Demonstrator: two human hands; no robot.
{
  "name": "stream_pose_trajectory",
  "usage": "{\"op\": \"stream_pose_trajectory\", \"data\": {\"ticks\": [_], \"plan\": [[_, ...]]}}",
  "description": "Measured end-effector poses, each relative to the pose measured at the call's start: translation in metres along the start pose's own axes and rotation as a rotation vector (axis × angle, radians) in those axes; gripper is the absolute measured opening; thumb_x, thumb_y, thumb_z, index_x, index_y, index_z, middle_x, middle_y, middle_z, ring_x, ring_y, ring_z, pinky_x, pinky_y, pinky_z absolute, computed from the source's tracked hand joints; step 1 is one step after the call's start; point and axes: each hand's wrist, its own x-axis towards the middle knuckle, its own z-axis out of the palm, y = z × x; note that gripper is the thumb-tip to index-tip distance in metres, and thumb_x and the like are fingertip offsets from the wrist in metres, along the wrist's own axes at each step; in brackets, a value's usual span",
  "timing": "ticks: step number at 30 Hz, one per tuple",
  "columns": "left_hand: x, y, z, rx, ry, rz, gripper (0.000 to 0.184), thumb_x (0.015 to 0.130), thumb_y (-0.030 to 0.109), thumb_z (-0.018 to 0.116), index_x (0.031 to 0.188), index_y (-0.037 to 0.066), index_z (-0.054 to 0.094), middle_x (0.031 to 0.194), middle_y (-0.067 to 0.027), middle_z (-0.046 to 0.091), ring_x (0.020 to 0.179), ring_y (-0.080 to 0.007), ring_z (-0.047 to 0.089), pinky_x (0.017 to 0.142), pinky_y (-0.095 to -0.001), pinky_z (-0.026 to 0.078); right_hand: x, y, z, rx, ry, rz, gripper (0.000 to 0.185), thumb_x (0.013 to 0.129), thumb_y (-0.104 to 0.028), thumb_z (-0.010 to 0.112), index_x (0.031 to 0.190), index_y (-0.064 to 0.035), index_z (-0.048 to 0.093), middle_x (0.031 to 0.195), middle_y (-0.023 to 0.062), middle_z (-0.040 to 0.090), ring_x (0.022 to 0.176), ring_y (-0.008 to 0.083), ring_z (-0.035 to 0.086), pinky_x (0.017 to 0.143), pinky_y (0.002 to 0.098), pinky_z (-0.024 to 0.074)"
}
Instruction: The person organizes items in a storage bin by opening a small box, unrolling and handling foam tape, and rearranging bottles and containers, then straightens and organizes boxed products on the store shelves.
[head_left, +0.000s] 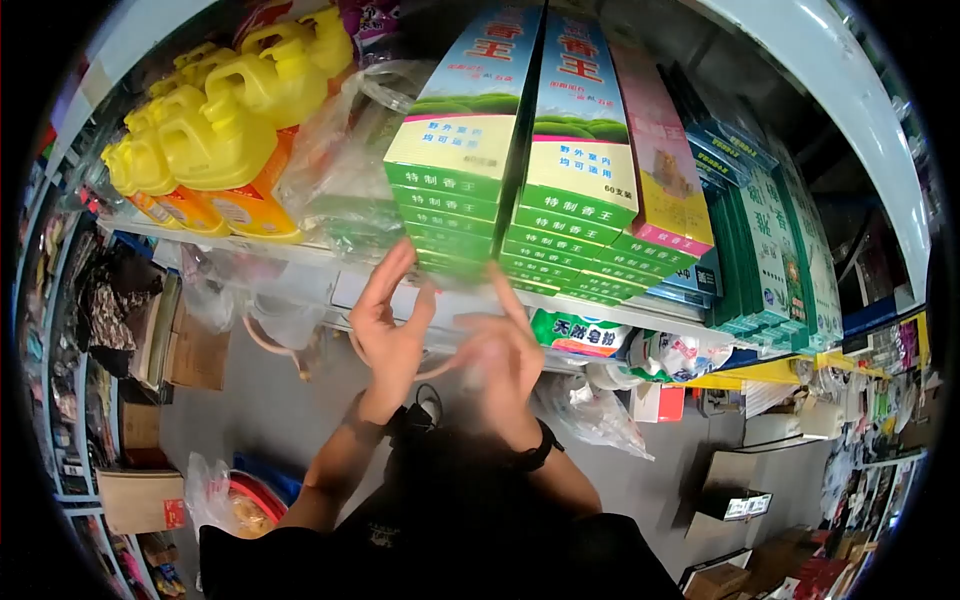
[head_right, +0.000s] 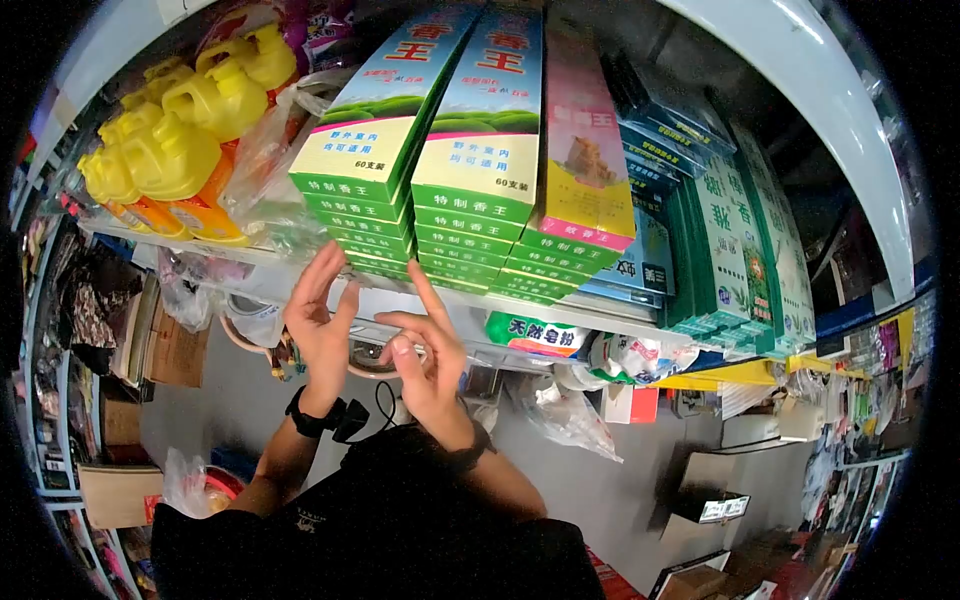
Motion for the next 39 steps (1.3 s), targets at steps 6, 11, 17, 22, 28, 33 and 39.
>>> {"op": "stream_pose_trajectory", "data": {"ticks": [6,11,17,22,28,33,39], "plan": [[0.004,-0.004,-0.003,0.112,0.000,0.071,0.054,0.079,-0.011,0.067,0.132,-0.005,0.057,0.129,-0.0183,0.063,0.119,-0.0214,0.060,0.102,-0.0322,0.044,-0.002,0.005,0.006,-0.060,0.008,-0.093,0.044,0.096,-0.030,0.058,0.103,0.0127,0.067,0.150,0.0305,0.034,0.065,0.0099,0.064,0.060,0.0213,0.0513],[0.001,-0.022,-0.002,0.125,0.030,0.121,0.056,0.078,-0.009,0.068,0.133,-0.003,0.057,0.130,-0.0185,0.062,0.118,-0.0223,0.061,0.100,-0.0328,0.046,-0.002,0.003,0.005,-0.035,0.022,-0.047,0.042,0.095,-0.028,0.059,0.102,0.0131,0.067,0.150,0.0306,0.035,0.065,0.0112,0.064,0.059,0.0225,0.0525],[-0.015,-0.036,0.010,0.248,0.036,0.309,0.057,0.084,-0.012,0.061,0.138,-0.006,0.048,0.145,-0.0225,0.047,0.133,-0.0298,0.048,0.108,-0.0370,0.039,0.002,0.002,-0.003,-0.287,-0.052,-0.100,0.030,0.091,-0.018,0.063,0.104,0.0079,0.069,0.150,0.0298,0.036,0.069,0.0113,0.065,0.063,0.0230,0.0527],[-0.013,-0.028,0.004,0.232,0.022,0.277,0.061,0.082,-0.007,0.064,0.141,-0.003,0.046,0.142,-0.0229,0.050,0.130,-0.0324,0.051,0.106,-0.0386,0.042,0.004,-0.003,-0.008,-0.448,-0.126,-0.124,0.023,0.082,0.002,0.065,0.105,0.0026,0.071,0.146,0.0286,0.043,0.075,0.0119,0.066,0.067,0.0239,0.0529],[-0.015,0.004,0.003,0.393,0.006,0.128,0.054,0.082,-0.002,0.066,0.134,-0.004,0.053,0.128,-0.0229,0.061,0.120,-0.0300,0.060,0.100,-0.0368,0.046,0.007,-0.015,-0.053,-0.617,-0.224,-0.131,0.021,0.082,0.002,0.065,0.103,0.0025,0.071,0.137,0.0240,0.053,0.085,0.0183,0.067,0.069,0.0268,0.0553],[-0.017,-0.001,0.013,0.332,0.062,0.068,0.052,0.082,-0.002,0.066,0.132,-0.005,0.054,0.129,-0.0216,0.061,0.121,-0.0261,0.059,0.101,-0.0354,0.045,0.004,-0.019,-0.068,-0.543,-0.083,-0.020,0.018,0.085,0.002,0.064,0.102,0.0023,0.071,0.127,0.0193,0.059,0.094,0.0212,0.066,0.071,0.0289,0.0566],[-0.018,-0.002,0.018,0.279,0.084,0.057,0.052,0.082,-0.006,0.062,0.134,-0.006,0.053,0.133,-0.0213,0.059,0.123,-0.0250,0.057,0.105,-0.0354,0.043,-0.014,-0.008,-0.074,-0.503,-0.038,0.005,0.016,0.087,0.001,0.063,0.101,0.0021,0.071,0.123,0.0181,0.060,0.083,0.0174,0.066,0.071,0.0275,0.0566]]}}
